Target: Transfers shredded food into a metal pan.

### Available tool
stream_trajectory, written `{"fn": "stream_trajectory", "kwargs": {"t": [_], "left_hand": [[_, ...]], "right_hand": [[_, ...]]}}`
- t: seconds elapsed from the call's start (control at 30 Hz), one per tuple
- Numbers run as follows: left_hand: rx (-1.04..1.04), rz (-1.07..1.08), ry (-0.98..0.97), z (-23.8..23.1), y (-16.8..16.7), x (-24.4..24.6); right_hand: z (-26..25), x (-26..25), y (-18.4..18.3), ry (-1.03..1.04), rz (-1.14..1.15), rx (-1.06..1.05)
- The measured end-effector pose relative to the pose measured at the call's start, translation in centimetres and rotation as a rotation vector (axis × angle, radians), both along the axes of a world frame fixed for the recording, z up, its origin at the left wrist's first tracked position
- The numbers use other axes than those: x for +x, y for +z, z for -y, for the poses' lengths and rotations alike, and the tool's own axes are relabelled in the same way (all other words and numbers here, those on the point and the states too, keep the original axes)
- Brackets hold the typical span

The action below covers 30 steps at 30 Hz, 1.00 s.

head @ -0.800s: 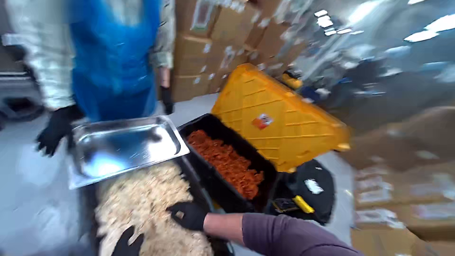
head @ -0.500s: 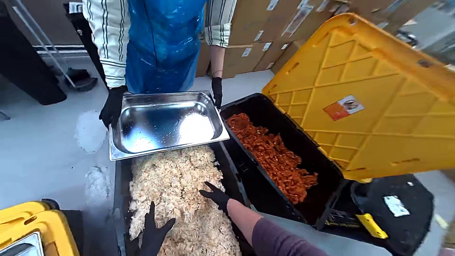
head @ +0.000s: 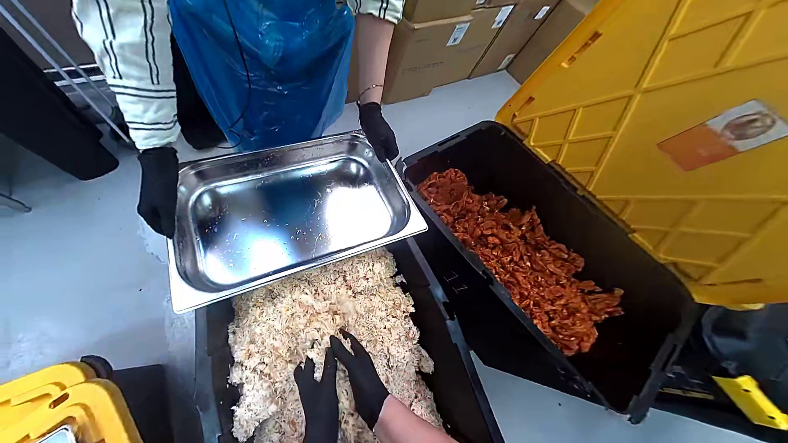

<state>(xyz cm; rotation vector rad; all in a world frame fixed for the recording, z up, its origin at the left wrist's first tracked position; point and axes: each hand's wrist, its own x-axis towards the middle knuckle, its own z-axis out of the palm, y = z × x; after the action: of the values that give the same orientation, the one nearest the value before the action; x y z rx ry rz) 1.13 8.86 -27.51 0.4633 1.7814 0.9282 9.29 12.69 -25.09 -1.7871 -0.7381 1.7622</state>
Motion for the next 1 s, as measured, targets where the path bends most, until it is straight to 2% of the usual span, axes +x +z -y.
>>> {"fn": "stream_trajectory", "kwargs": {"t": [0.13, 0.27, 0.43, 0.5, 0.6, 0.7, 0.73, 0.8, 0.9, 0.97, 1.0], "left_hand": [[0.136, -0.012, 0.118, -1.1, 2.0, 0.9], [0.268, 0.094, 0.257, -3.9, 5.5, 1.6], [0.444, -0.114, 0.090, -11.4, 9.4, -0.4], [0.448, -0.226, 0.016, -15.0, 10.4, -1.7], [0.332, -0.411, -0.125, -19.7, 11.2, -3.2], [0.137, -0.591, -0.305, -23.4, 10.7, -4.6], [0.075, -0.612, -0.355, -24.5, 10.2, -5.2], [0.031, -0.530, -0.365, -25.9, 8.8, -6.6], [0.053, -0.441, -0.408, -24.7, 8.5, -9.0], [0.143, -0.507, -0.494, -20.9, 9.5, -10.4], [0.219, -0.540, -0.529, -17.7, 9.5, -10.6]], "right_hand": [[-1.1, -0.5, 2.4, -0.092, -0.032, 0.017], [-3.3, -1.4, 5.8, -0.326, -0.124, 0.120], [-9.9, -2.5, 9.3, -0.367, -0.168, 0.222], [-13.2, -3.1, 9.7, -0.332, -0.107, 0.253], [-17.6, -3.8, 8.7, -0.276, 0.057, 0.282], [-22.1, -3.9, 6.2, -0.063, 0.331, 0.249], [-23.6, -3.5, 5.8, 0.028, 0.372, 0.231], [-26.0, -2.2, 5.2, 0.176, 0.281, 0.178], [-25.9, 1.3, 7.8, 0.367, 0.115, 0.115], [-22.5, 4.4, 10.1, 0.419, 0.221, 0.223], [-20.0, 5.8, 10.2, 0.419, 0.288, 0.291]]}}
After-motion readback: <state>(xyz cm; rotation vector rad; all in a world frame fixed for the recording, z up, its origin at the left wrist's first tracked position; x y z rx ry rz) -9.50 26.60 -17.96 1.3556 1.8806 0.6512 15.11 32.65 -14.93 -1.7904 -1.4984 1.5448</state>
